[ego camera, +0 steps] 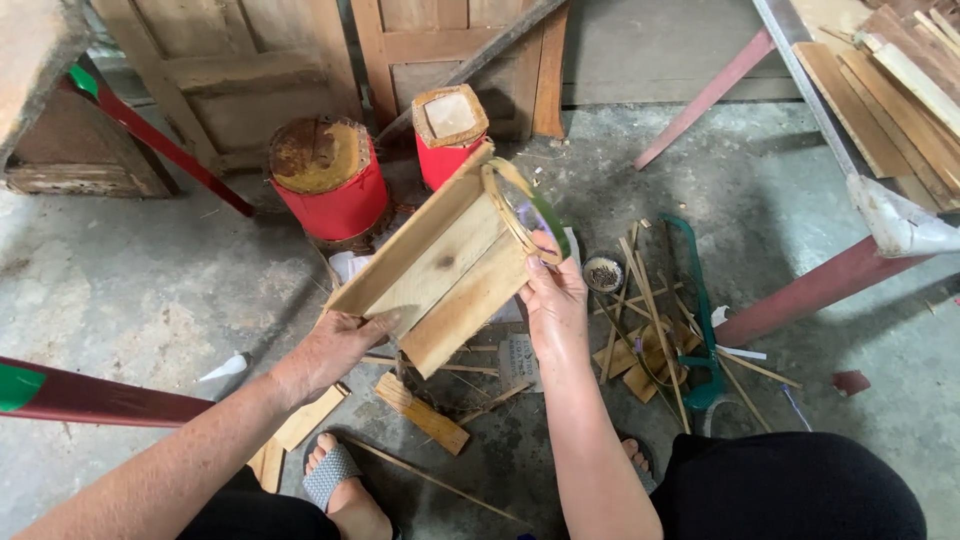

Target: Assembling a small wooden frame or box using wooden slats, a hammer, and nails.

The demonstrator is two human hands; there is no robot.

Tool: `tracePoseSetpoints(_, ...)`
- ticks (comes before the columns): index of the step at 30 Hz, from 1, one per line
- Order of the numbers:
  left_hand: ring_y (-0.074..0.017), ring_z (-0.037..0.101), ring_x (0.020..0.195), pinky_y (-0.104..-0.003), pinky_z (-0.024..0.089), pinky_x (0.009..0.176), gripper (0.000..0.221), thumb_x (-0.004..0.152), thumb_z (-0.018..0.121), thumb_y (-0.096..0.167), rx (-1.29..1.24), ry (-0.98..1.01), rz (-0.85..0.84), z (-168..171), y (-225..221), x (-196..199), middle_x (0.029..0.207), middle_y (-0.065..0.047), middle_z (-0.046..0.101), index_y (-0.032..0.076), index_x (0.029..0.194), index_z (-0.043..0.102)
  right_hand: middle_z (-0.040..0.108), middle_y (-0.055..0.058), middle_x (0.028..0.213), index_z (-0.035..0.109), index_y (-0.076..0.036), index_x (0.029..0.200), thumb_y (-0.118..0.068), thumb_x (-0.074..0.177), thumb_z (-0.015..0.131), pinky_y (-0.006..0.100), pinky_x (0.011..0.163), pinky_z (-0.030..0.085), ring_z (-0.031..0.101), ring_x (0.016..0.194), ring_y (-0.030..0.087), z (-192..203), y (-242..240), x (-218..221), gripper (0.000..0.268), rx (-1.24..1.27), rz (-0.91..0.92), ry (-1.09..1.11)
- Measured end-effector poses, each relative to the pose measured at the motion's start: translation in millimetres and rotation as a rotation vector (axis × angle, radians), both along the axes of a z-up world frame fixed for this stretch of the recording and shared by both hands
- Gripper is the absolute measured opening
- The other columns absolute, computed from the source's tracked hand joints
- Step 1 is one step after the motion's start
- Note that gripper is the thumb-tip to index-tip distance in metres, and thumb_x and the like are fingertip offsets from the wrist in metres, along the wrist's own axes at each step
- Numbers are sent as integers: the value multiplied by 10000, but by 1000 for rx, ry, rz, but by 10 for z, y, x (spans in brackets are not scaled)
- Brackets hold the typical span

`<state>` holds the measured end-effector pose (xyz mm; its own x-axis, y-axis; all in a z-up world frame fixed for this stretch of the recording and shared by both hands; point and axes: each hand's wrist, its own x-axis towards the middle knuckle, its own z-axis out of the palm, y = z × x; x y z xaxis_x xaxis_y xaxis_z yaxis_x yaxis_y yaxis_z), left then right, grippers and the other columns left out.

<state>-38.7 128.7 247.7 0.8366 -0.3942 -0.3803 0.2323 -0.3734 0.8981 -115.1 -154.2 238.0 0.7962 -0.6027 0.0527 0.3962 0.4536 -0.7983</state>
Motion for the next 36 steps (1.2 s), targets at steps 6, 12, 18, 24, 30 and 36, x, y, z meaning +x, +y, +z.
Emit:
tracePoseSetpoints(6,-286,650,1090,-477,454,1099,555,867,769,482,188,66,21,813,-222,-356,1016,-166,755,-27,1084,806,654,166,1318,642,-153,1284,-94,1016,600,499,1102,505,641,1222,309,35,-71,-73,277,-32,18,-28)
tracePoseSetpoints(12,-337,708,1162,-456,487,1092,479,868,760,442,183,-41,-41,1006,-252,-374,1072,-196,793,18,1080,823,641,176,1348,627,-138,1290,-77,1003,618,520,1104,505,633,1255,334,-113,-141,-45,294,-8,-7,-66)
tracePoseSetpoints(18,-121,693,854,-335,593,884,207,928,753,177,-227,-109,-49,694,-275,-321,872,-48,774,65,1100,786,657,131,1336,625,-179,1290,-110,1009,620,484,1076,538,649,1228,275,-122,-172,-59,289,-5,-9,-80)
tracePoseSetpoints(24,-90,597,797,-278,545,831,83,968,725,154,-232,-327,-31,706,-267,-355,776,4,658,102,1022,762,647,159,1356,611,-139,1320,-121,1009,622,502,1070,536,645,1229,293,11,-68,-101,312,37,-12,-84)
tracePoseSetpoints(30,-124,556,737,-288,508,764,88,988,695,195,-176,-355,-5,723,-246,-307,751,-20,635,144,1014,762,644,173,1357,606,-131,1321,-123,1017,608,494,1073,533,641,1232,286,-44,-13,-45,304,76,6,-50)
tracePoseSetpoints(36,-130,529,745,-284,488,761,94,986,681,168,-173,-387,16,620,-226,-241,749,-17,606,122,1030,751,647,167,1347,625,-142,1291,-119,1015,614,491,1072,526,646,1218,287,-173,42,34,277,135,49,-6)
